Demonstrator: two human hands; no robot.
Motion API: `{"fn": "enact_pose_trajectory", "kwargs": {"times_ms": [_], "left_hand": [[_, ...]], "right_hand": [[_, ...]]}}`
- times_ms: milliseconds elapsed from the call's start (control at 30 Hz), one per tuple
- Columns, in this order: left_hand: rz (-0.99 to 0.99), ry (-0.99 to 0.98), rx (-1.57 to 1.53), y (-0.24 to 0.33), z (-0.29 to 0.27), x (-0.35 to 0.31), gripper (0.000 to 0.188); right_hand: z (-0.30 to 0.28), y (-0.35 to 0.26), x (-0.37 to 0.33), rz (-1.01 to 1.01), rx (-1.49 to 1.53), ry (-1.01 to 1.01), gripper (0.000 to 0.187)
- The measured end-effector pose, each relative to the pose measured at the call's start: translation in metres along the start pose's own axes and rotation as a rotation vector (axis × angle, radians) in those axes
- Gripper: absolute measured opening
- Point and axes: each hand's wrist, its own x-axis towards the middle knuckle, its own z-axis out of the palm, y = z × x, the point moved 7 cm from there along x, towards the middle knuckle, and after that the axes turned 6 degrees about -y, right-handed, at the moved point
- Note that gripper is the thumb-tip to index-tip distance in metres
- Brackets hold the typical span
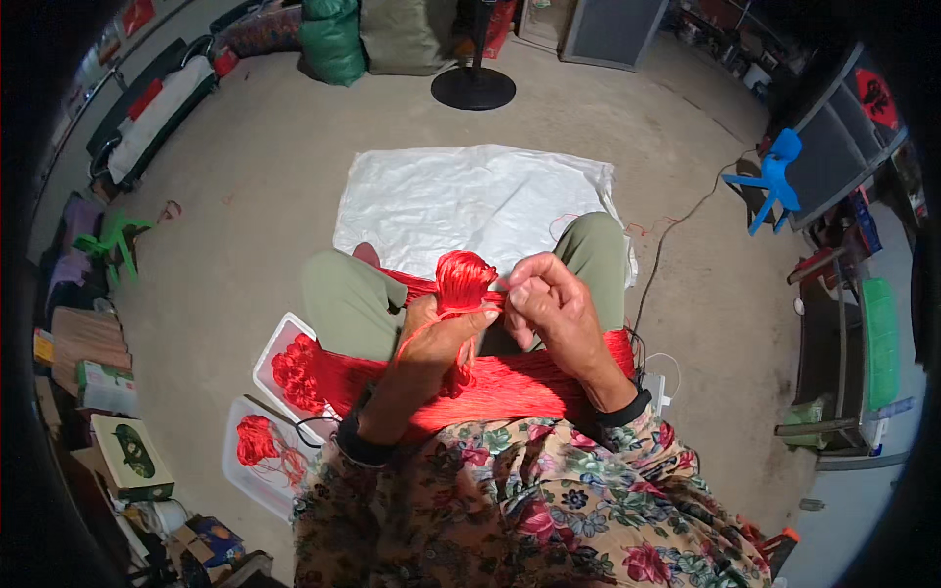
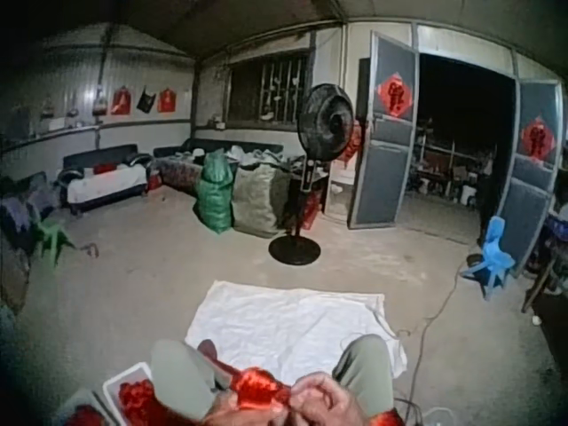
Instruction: The person ties a bundle of red thread by hand, places it into a plastic bin, and then wraps a long length of thread around their legs before cutting it with shears.
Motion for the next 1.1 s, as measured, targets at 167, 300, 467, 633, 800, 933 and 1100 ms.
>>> {"fn": "enact_pose_trajectory", "kwargs": {"times_ms": [167,300,467,633,800,933,1100], "left_hand": [[0.121,0.032,0.048,-0.004,-0.002,0.003,0.013],[0.419,-0.063,0.117,-0.002,0.011,0.011,0.013],[0.412,-0.097,0.297,-0.005,0.013,0.005,0.011],[0.254,-0.059,0.174,-0.022,0.005,0.008,0.008],[0.135,0.002,0.012,-0.022,0.01,0.004,0.007],[-0.012,0.038,-0.204,-0.024,0.014,-0.001,0.011],[-0.017,0.025,-0.336,-0.025,0.024,-0.007,0.012]], "right_hand": [[0.029,-0.022,-0.013,-0.141,-0.42,-0.18,0.016],[0.046,-0.039,-0.012,-0.306,-0.741,-0.281,0.019],[0.044,-0.03,-0.015,-0.314,-0.847,-0.443,0.016],[0.033,-0.022,-0.022,-0.23,-0.753,-0.287,0.014],[0.004,0.001,-0.033,-0.051,-0.11,-0.023,0.015],[-0.006,0.012,-0.035,-0.005,0.179,0.014,0.014],[-0.009,0.011,-0.04,0.036,0.471,0.063,0.011]]}}
